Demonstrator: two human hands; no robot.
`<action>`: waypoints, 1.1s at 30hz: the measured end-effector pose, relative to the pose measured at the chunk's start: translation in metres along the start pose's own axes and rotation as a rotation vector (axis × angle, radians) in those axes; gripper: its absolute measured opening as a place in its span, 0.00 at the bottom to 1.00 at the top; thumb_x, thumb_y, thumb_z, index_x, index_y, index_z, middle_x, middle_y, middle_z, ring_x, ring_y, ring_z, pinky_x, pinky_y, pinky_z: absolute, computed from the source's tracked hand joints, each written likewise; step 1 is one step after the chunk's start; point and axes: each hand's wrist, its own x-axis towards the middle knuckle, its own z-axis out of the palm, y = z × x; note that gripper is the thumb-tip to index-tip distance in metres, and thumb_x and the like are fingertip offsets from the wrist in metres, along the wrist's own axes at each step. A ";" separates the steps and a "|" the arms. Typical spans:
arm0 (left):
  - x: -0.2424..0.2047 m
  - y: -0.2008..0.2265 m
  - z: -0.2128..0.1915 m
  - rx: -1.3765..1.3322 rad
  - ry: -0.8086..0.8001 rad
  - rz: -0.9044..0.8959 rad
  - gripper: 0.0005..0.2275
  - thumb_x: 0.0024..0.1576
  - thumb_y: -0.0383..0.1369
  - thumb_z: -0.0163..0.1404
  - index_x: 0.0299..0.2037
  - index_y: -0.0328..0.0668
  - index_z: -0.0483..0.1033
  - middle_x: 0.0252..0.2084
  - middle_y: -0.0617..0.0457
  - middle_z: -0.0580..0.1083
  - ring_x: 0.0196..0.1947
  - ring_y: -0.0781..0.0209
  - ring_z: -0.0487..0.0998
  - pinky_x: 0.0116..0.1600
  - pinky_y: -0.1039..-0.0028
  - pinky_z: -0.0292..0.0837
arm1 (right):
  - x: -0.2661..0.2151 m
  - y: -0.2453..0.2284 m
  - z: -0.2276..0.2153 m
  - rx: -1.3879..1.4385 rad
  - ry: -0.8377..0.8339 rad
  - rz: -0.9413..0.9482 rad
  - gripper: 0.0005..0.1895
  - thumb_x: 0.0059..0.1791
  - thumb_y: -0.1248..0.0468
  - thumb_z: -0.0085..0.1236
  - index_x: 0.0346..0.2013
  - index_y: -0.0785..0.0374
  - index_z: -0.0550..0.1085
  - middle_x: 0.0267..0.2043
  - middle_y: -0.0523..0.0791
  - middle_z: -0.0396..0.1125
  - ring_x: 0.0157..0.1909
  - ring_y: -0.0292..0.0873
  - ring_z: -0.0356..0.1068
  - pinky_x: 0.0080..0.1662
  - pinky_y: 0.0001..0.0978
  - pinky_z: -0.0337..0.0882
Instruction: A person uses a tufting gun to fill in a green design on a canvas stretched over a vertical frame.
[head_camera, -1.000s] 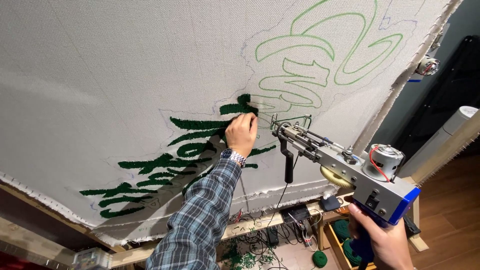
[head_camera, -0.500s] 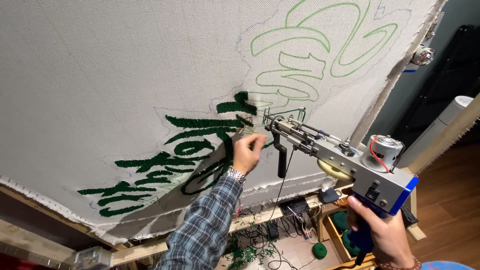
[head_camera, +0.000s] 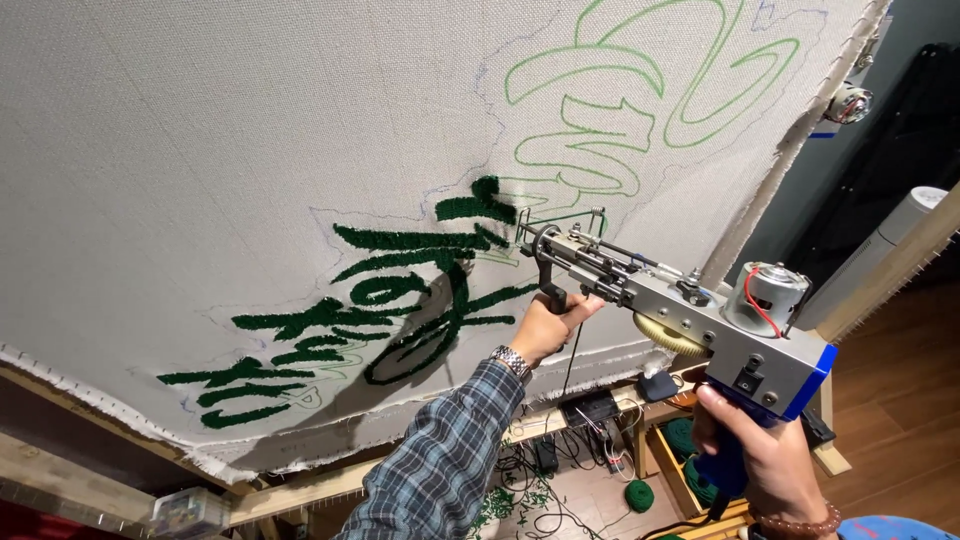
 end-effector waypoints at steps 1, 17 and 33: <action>-0.002 0.003 -0.001 0.047 -0.014 -0.014 0.09 0.61 0.41 0.59 0.33 0.48 0.84 0.27 0.61 0.72 0.18 0.70 0.58 0.25 0.79 0.56 | 0.000 0.000 0.000 0.004 0.014 0.017 0.09 0.51 0.65 0.60 0.37 0.66 0.68 0.15 0.47 0.60 0.13 0.44 0.59 0.19 0.37 0.65; -0.008 0.023 -0.005 0.174 0.007 -0.196 0.19 0.53 0.46 0.61 0.46 0.39 0.84 0.47 0.53 0.82 0.20 0.71 0.62 0.30 0.78 0.64 | 0.010 0.010 0.013 0.068 0.032 0.014 0.10 0.50 0.68 0.60 0.35 0.68 0.67 0.16 0.48 0.59 0.12 0.43 0.58 0.19 0.35 0.64; 0.001 0.021 -0.015 0.165 -0.004 -0.183 0.16 0.54 0.45 0.61 0.43 0.43 0.85 0.45 0.56 0.82 0.27 0.70 0.66 0.34 0.77 0.65 | 0.018 0.004 0.032 0.078 0.106 0.065 0.10 0.51 0.69 0.59 0.39 0.69 0.65 0.19 0.50 0.58 0.14 0.44 0.56 0.21 0.37 0.62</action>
